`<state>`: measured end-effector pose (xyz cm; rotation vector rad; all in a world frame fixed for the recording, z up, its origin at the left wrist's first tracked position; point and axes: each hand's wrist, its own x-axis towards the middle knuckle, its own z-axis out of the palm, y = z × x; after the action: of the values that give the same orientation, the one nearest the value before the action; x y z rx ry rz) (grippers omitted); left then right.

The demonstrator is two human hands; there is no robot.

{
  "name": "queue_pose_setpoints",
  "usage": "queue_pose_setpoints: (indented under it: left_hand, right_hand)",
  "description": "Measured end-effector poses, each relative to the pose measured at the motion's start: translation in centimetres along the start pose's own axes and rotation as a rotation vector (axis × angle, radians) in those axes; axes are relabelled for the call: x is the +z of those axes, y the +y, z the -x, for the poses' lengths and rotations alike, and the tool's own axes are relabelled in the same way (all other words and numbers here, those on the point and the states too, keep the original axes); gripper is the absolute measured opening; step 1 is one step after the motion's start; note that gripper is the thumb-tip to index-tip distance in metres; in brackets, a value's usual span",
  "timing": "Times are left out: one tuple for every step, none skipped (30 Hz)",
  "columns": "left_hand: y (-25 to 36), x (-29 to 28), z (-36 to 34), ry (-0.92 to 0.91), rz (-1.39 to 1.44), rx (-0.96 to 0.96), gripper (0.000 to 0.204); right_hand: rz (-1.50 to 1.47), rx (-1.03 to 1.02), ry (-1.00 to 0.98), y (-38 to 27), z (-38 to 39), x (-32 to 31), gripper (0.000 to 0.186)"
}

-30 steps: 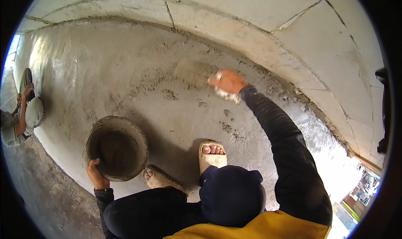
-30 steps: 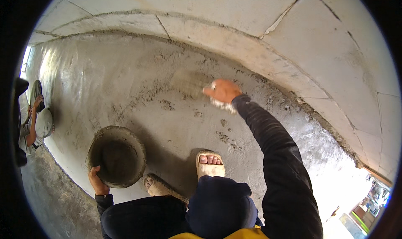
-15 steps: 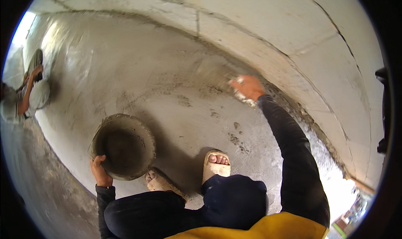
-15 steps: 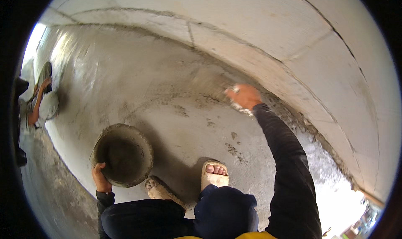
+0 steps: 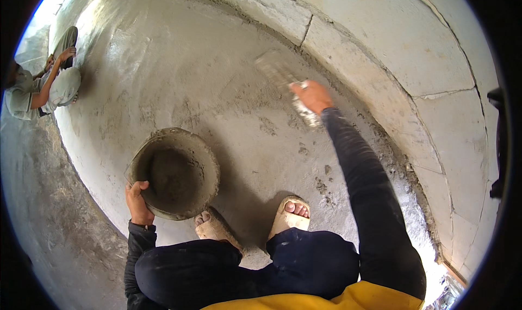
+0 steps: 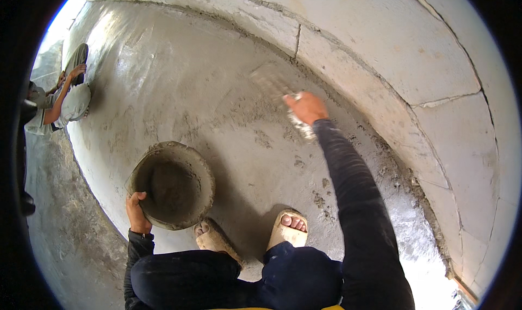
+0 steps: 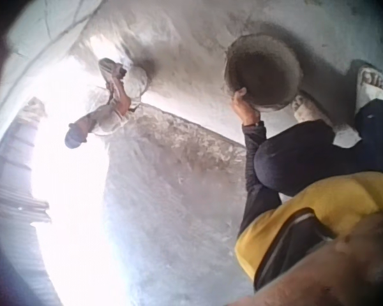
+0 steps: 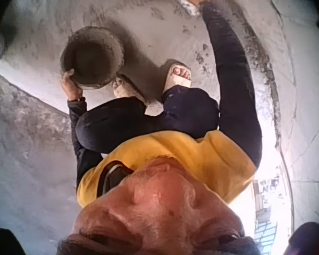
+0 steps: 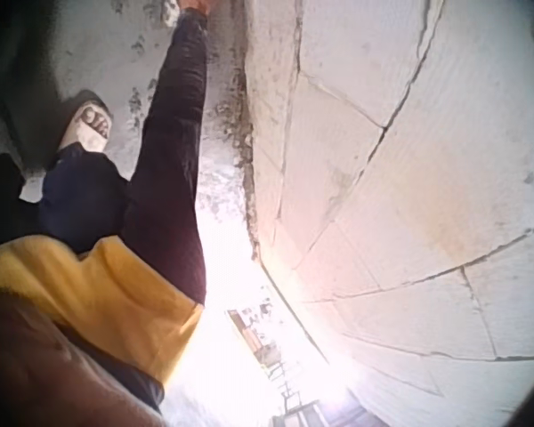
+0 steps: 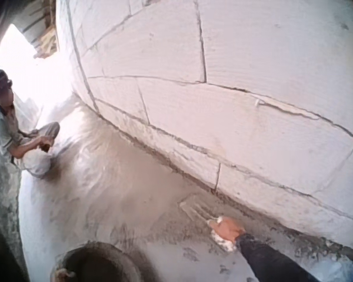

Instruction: The person scoops wet cement from a bucket with a trowel and spreads it along the floor edge, repeatedly smoothing the surface. The person moves around the perimeter, applying and leveling the cement to create a continuous finished edge.

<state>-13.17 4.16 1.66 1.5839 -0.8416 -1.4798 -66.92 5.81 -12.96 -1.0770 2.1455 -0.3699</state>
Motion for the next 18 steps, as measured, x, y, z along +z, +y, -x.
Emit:
queue_pose_setpoints:
  left_hand:
    - [-0.2,-0.3,-0.1,0.070,-0.026,-0.018,0.026]
    - [-0.5,-0.7,-0.4,0.091,-0.031,-0.011,0.026]
    - [-0.7,-1.1,-0.8,0.038,0.006,0.029,0.026]
    - [-0.9,-1.4,-1.3,0.124,-0.026,-0.004,0.026]
    - [-0.9,-1.9,-1.8,0.141,-0.022,-0.012,0.026]
    - [-1.1,-2.3,-2.3,0.149,-0.021,-0.023,0.026]
    - [-1.0,-2.9,-2.6,0.188,-0.114,0.030,0.025]
    - [-1.4,-3.0,-2.9,0.286,-0.213,0.066,0.024]
    - [-1.1,-3.5,-3.0,0.206,-0.102,-0.028,0.022]
    - [-1.0,-4.0,-2.9,0.087,-0.081,-0.058,0.017]
    - [-1.0,-4.3,-2.9,0.031,-0.055,-0.087,0.017]
    - [-0.9,-4.9,-2.5,-0.061,-0.014,-0.108,0.016]
    - [-1.0,-5.3,-2.4,0.020,-0.040,-0.146,0.015]
    - [-1.1,-5.6,-2.2,0.022,-0.025,-0.145,0.015]
    - [-1.0,-5.9,-2.3,-0.004,0.013,-0.126,0.014]
    - [-1.0,-6.1,-2.5,0.043,-0.041,-0.101,0.016]
    - [-1.1,-6.2,-2.5,0.071,-0.062,-0.068,0.019]
    - [-1.1,-6.3,-2.7,0.112,-0.100,-0.046,0.021]
  right_hand:
    - [-0.011,-0.016,-0.084,-1.4,-0.5,1.7,0.065]
    - [-0.016,-0.052,-0.077,-2.3,-0.3,3.4,0.062]
    - [-0.035,-0.115,-0.142,-2.9,0.5,5.1,0.060]
    - [0.021,-0.168,-0.219,-2.9,1.5,6.1,0.059]
    - [0.045,-0.266,-0.245,-2.7,3.4,7.4,0.058]
    - [0.122,-0.331,-0.249,-2.4,5.6,8.8,0.058]
    - [0.209,-0.405,-0.192,-1.4,8.1,9.5,0.058]
    - [0.257,-0.410,-0.215,0.0,10.1,9.2,0.058]
    - [0.325,-0.424,-0.235,1.3,11.6,8.9,0.058]
    - [0.355,-0.478,-0.270,2.5,12.4,8.4,0.059]
    - [0.291,-0.351,-0.089,4.4,12.9,7.2,0.062]
    - [0.222,-0.167,0.019,6.7,12.8,5.6,0.063]
    - [0.132,-0.016,0.098,9.1,12.7,3.8,0.065]
    - [0.158,0.102,0.143,11.9,13.5,2.3,0.066]
    - [0.160,0.192,0.242,14.6,14.4,0.9,0.068]
    - [0.224,0.244,0.293,17.3,16.2,-0.2,0.069]
    - [0.303,0.308,0.350,19.6,17.5,-0.8,0.070]
    - [0.285,0.345,0.354,21.5,18.7,-1.0,0.070]
